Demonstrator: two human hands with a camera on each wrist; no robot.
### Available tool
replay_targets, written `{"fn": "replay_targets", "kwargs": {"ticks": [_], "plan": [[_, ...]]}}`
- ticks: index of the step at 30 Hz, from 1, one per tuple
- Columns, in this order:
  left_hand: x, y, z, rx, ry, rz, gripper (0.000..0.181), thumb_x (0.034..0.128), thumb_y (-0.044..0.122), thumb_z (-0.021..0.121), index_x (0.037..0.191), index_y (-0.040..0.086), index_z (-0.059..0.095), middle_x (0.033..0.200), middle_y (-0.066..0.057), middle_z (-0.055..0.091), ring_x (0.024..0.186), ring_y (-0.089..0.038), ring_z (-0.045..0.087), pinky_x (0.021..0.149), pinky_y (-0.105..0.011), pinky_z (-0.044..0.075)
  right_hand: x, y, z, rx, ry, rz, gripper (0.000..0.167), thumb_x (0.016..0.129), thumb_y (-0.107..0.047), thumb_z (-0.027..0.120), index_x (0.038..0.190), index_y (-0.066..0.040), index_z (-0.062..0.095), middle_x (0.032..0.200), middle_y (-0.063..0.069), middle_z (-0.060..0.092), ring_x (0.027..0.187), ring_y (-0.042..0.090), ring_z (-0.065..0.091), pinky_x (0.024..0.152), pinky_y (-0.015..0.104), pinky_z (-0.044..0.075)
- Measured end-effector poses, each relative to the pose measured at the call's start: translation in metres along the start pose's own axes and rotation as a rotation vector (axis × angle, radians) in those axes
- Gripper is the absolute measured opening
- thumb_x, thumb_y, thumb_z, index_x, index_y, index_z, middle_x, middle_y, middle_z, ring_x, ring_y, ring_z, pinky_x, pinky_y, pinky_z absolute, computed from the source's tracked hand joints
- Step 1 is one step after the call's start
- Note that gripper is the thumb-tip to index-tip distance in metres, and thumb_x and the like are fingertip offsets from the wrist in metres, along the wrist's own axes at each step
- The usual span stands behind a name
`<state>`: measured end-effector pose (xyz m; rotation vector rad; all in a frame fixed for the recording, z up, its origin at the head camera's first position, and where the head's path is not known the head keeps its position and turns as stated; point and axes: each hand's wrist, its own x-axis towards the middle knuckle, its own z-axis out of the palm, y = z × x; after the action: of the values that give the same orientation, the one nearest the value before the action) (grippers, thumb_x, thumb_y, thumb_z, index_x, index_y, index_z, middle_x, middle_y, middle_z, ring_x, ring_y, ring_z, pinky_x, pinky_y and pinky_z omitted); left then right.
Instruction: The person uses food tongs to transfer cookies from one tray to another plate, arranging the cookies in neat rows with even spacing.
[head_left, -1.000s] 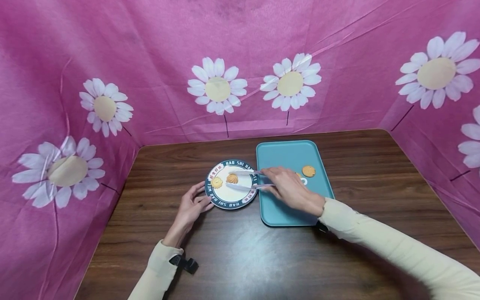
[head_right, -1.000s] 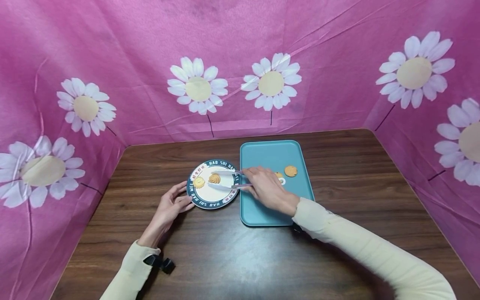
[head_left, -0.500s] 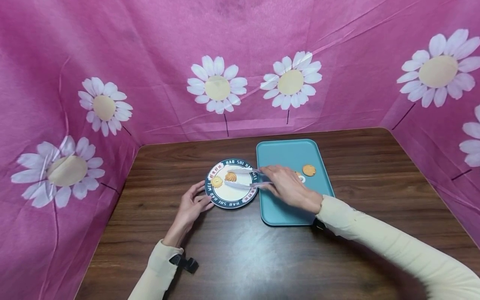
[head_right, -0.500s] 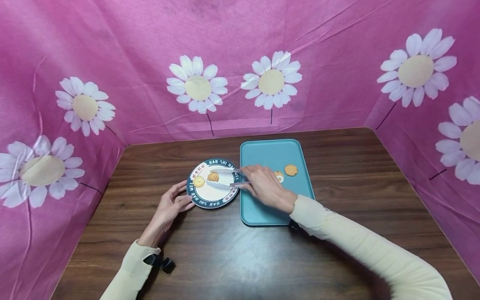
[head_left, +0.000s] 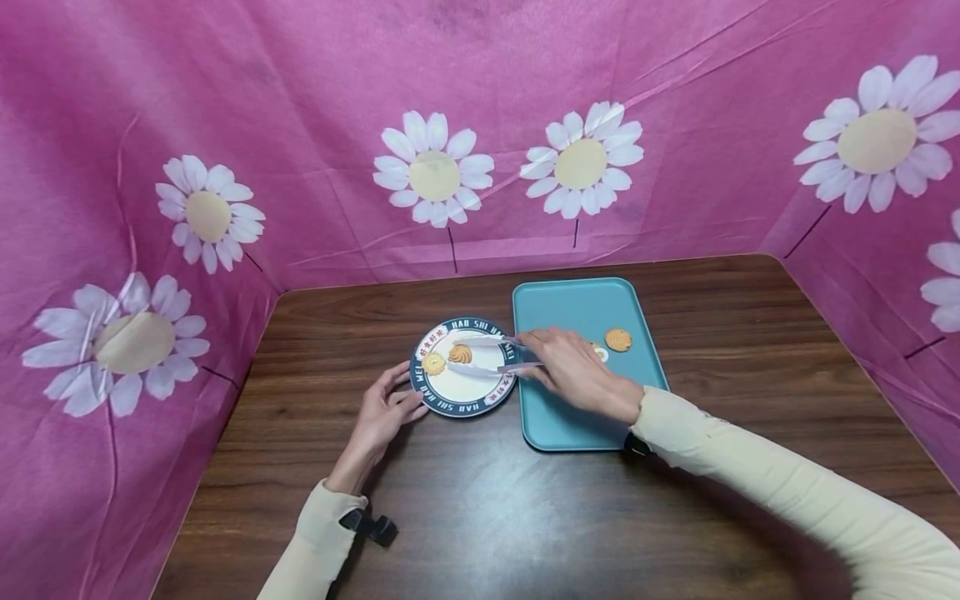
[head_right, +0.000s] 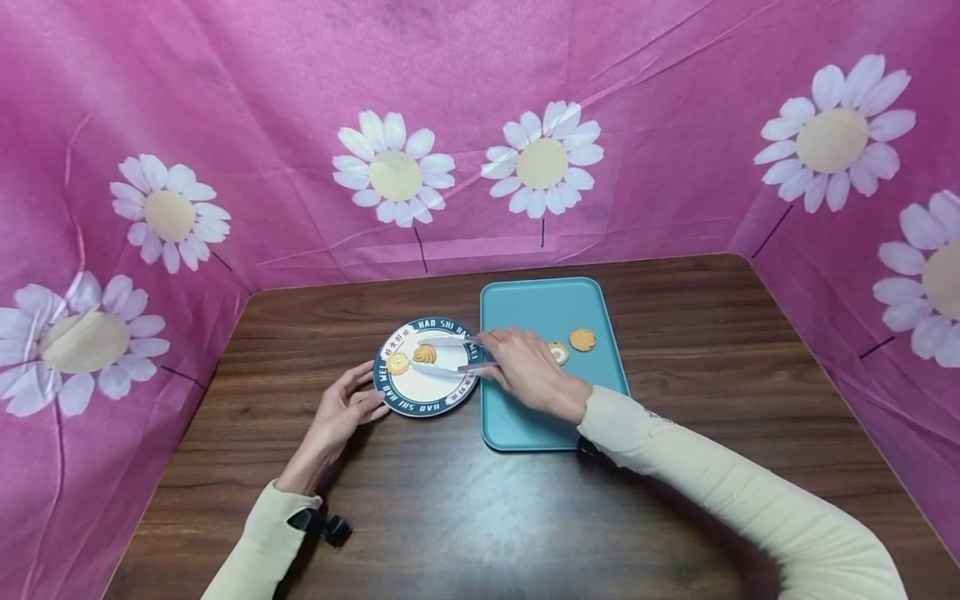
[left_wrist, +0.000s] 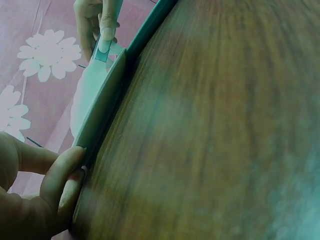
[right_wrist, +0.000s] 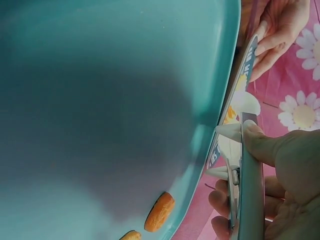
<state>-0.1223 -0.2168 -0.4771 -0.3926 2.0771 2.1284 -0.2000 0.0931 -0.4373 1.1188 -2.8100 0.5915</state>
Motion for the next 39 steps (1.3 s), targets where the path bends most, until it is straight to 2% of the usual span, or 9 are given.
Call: {"fn": "replay_targets", "kwargs": {"ticks": [9, 15, 21, 29, 39], "plan": [[0.0, -0.001, 0.0, 0.003, 0.005, -0.003, 0.067, 0.0973, -0.015, 0.056, 0.158, 0.002, 0.036, 0.156, -0.025, 0.042, 0.102, -0.012, 0.067, 0.083, -0.019, 0.066, 0.001, 0.001, 0.0, 0.002, -0.01, -0.004, 0.055, 0.099, -0.038, 0.071, 0.141, -0.003, 0.062, 0.134, 0.016, 0.071, 0.113, 0.033, 0.07, 0.096, 0.054, 0.063], [0.0, 0.0, 0.0, -0.012, -0.002, -0.004, 0.067, 0.0972, -0.016, 0.056, 0.158, 0.002, 0.036, 0.156, -0.024, 0.041, 0.099, -0.009, 0.067, 0.083, -0.02, 0.066, -0.001, 0.0, -0.001, 0.003, -0.002, -0.012, 0.058, 0.098, -0.037, 0.073, 0.143, -0.003, 0.06, 0.137, 0.017, 0.069, 0.119, 0.035, 0.068, 0.102, 0.056, 0.061], [0.001, 0.0, 0.0, -0.011, 0.001, -0.006, 0.067, 0.0972, -0.016, 0.056, 0.158, 0.002, 0.037, 0.157, -0.024, 0.041, 0.098, -0.008, 0.067, 0.083, -0.02, 0.067, -0.005, 0.002, -0.004, 0.006, -0.003, 0.007, 0.059, 0.098, -0.039, 0.072, 0.146, -0.008, 0.059, 0.141, 0.015, 0.067, 0.126, 0.035, 0.065, 0.109, 0.056, 0.058], [0.0, -0.001, -0.001, -0.005, -0.001, -0.002, 0.066, 0.0974, -0.015, 0.056, 0.158, 0.002, 0.037, 0.156, -0.024, 0.041, 0.1, -0.009, 0.067, 0.083, -0.02, 0.066, -0.014, 0.011, -0.014, 0.022, 0.044, 0.006, 0.058, 0.099, -0.039, 0.071, 0.146, -0.007, 0.058, 0.139, 0.014, 0.068, 0.126, 0.034, 0.066, 0.107, 0.055, 0.058], [-0.002, 0.001, 0.0, 0.014, 0.0, -0.012, 0.065, 0.0985, -0.013, 0.056, 0.158, 0.003, 0.037, 0.156, -0.024, 0.041, 0.103, -0.011, 0.069, 0.085, -0.021, 0.067, -0.032, 0.022, -0.028, 0.01, 0.062, 0.074, 0.059, 0.1, -0.04, 0.069, 0.146, -0.004, 0.058, 0.14, 0.018, 0.067, 0.128, 0.037, 0.064, 0.107, 0.059, 0.057]]}}
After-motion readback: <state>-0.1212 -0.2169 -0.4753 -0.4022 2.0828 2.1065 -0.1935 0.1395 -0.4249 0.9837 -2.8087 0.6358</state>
